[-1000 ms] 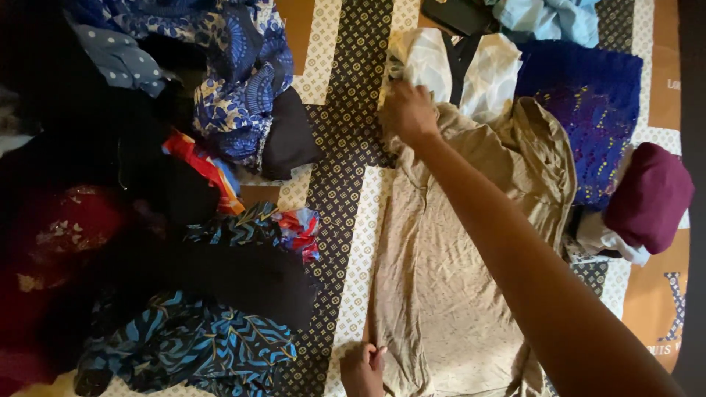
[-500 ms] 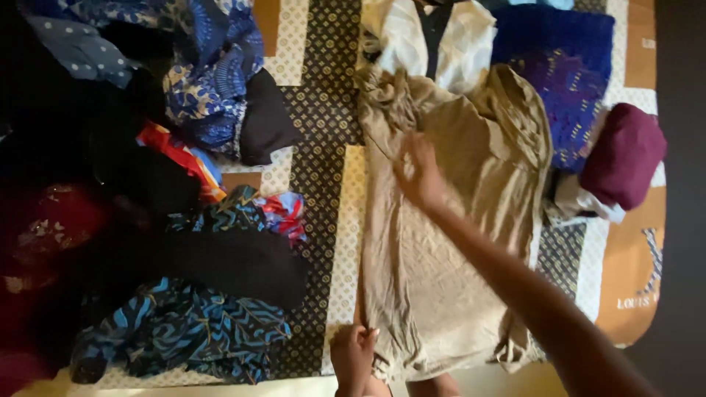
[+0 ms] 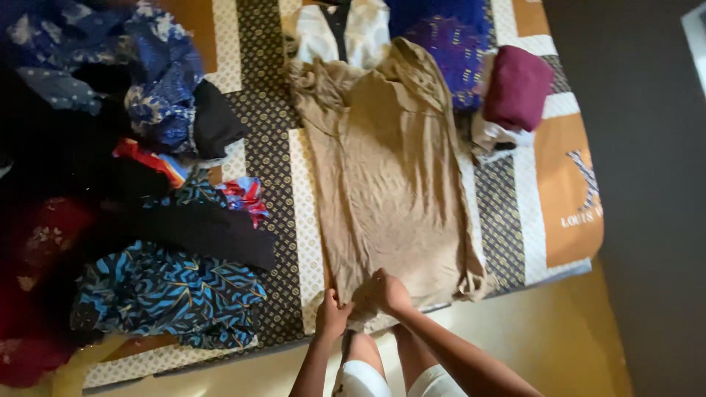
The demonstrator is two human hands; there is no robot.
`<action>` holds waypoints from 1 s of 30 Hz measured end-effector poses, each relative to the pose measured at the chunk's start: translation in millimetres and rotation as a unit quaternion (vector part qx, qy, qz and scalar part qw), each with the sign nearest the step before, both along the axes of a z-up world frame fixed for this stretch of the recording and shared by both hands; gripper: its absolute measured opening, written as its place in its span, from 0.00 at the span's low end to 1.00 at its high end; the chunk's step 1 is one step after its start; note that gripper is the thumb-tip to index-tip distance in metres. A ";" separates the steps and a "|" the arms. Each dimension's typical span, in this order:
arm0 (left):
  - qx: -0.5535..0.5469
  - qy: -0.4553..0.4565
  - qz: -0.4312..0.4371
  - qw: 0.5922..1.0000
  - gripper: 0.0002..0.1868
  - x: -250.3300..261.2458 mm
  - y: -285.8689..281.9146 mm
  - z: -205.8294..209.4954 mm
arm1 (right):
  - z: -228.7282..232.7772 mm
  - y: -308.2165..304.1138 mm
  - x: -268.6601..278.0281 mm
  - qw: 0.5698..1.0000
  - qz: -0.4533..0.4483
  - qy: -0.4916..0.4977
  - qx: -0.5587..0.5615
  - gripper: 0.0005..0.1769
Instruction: Folding various items of clothing on a bed.
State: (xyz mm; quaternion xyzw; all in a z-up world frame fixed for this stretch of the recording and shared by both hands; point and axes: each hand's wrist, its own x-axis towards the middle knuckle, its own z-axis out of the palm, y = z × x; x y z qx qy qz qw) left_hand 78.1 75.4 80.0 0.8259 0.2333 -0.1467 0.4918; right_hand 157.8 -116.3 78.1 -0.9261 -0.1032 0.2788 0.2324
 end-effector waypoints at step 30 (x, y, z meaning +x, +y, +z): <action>0.047 0.009 -0.122 0.991 0.14 153.5 -154.8 51.2 | 63.8 -213.6 -8.2 0.867 -0.376 -0.310 0.105 0.17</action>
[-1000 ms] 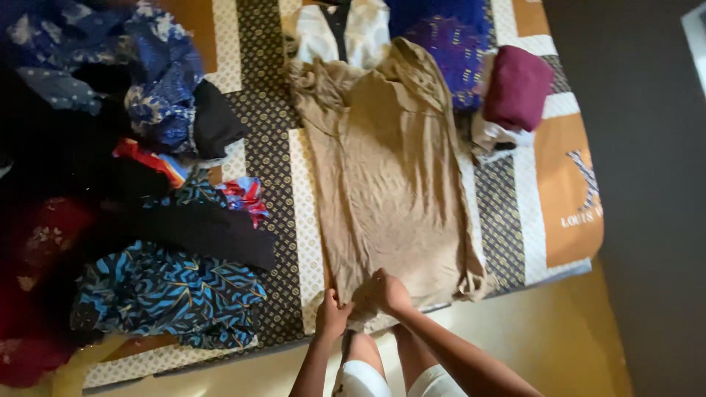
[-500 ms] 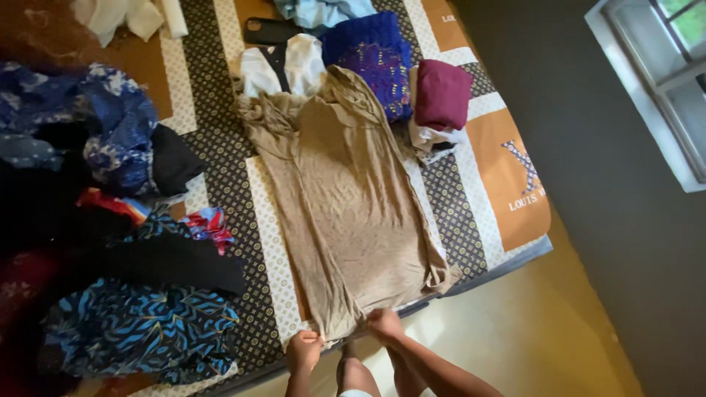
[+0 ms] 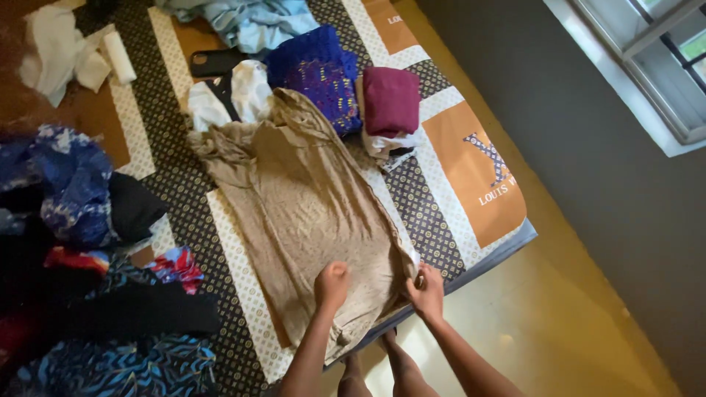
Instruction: Folding various items of clothing on a bed.
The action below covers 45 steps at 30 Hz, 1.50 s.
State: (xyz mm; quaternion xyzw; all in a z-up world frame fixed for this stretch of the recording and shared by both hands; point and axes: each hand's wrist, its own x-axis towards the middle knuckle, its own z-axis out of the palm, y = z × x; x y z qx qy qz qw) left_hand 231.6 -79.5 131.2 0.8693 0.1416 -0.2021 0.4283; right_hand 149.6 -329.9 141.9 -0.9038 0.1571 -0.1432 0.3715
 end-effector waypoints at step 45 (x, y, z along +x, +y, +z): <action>-0.167 0.037 0.199 0.965 0.15 141.8 90.0 -113.6 | 47.1 94.0 -36.8 0.926 0.306 0.194 0.103 0.28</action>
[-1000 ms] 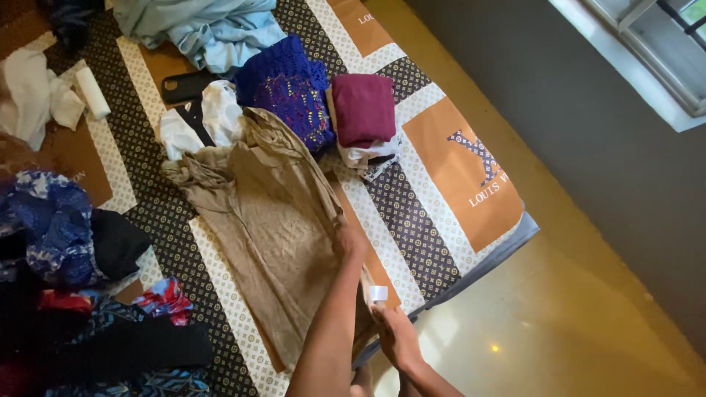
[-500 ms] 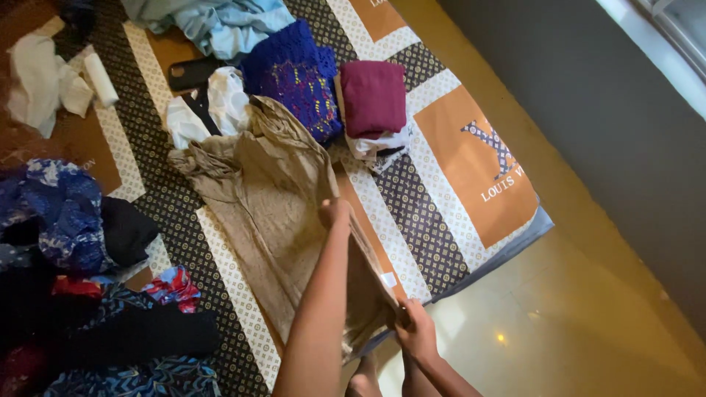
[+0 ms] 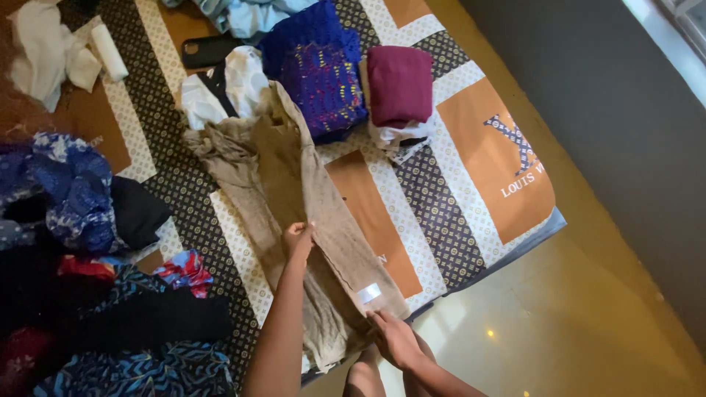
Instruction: Folding various items of clothing on a bed.
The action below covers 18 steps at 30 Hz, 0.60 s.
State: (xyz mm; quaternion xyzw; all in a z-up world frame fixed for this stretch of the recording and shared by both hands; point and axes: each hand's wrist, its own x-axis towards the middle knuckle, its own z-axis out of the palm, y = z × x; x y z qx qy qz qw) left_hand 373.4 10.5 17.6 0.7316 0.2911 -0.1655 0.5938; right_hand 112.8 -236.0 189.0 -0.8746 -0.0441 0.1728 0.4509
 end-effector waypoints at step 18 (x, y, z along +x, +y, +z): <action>0.222 -0.181 -0.020 0.958 0.19 200.6 20.1 40.2 | -52.4 46.4 70.6 0.983 -0.173 0.058 0.023 0.18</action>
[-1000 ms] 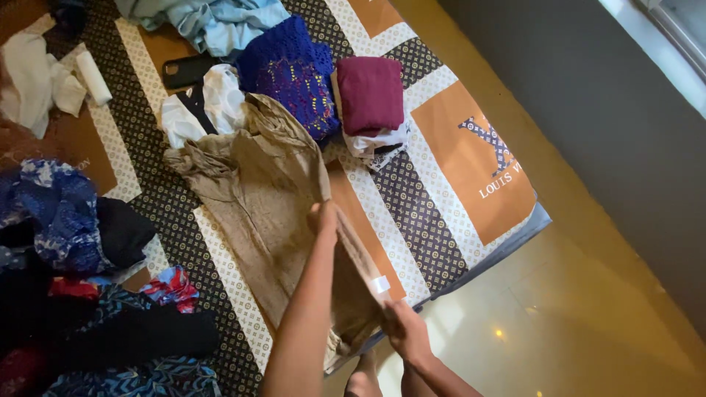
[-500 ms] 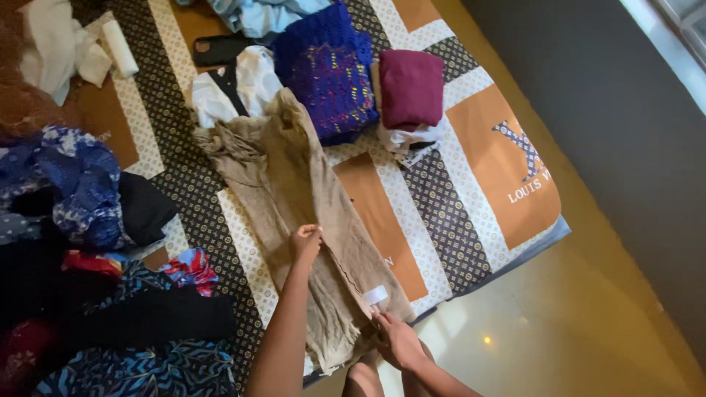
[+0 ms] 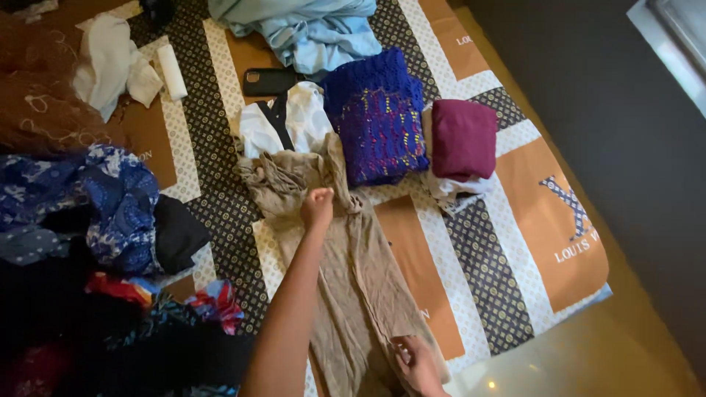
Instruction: Folding various items of clothing on a bed.
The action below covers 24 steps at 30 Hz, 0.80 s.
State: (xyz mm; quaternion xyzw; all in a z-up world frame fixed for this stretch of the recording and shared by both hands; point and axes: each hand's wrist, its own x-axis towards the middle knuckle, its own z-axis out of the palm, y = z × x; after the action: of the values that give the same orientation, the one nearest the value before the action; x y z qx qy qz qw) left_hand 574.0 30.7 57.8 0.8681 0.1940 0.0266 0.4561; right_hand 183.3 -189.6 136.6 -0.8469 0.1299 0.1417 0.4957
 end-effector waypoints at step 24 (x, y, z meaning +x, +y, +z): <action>-0.657 0.144 0.089 0.735 0.10 83.5 53.9 38.7 | 43.7 57.3 196.9 0.996 -0.041 -0.048 0.061 0.14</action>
State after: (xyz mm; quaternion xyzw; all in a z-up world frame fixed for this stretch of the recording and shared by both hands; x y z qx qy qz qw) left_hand 657.5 84.5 96.5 0.3250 0.3028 -0.1920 0.8751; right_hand 380.2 -132.3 180.3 -0.8148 0.1313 0.0882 0.5578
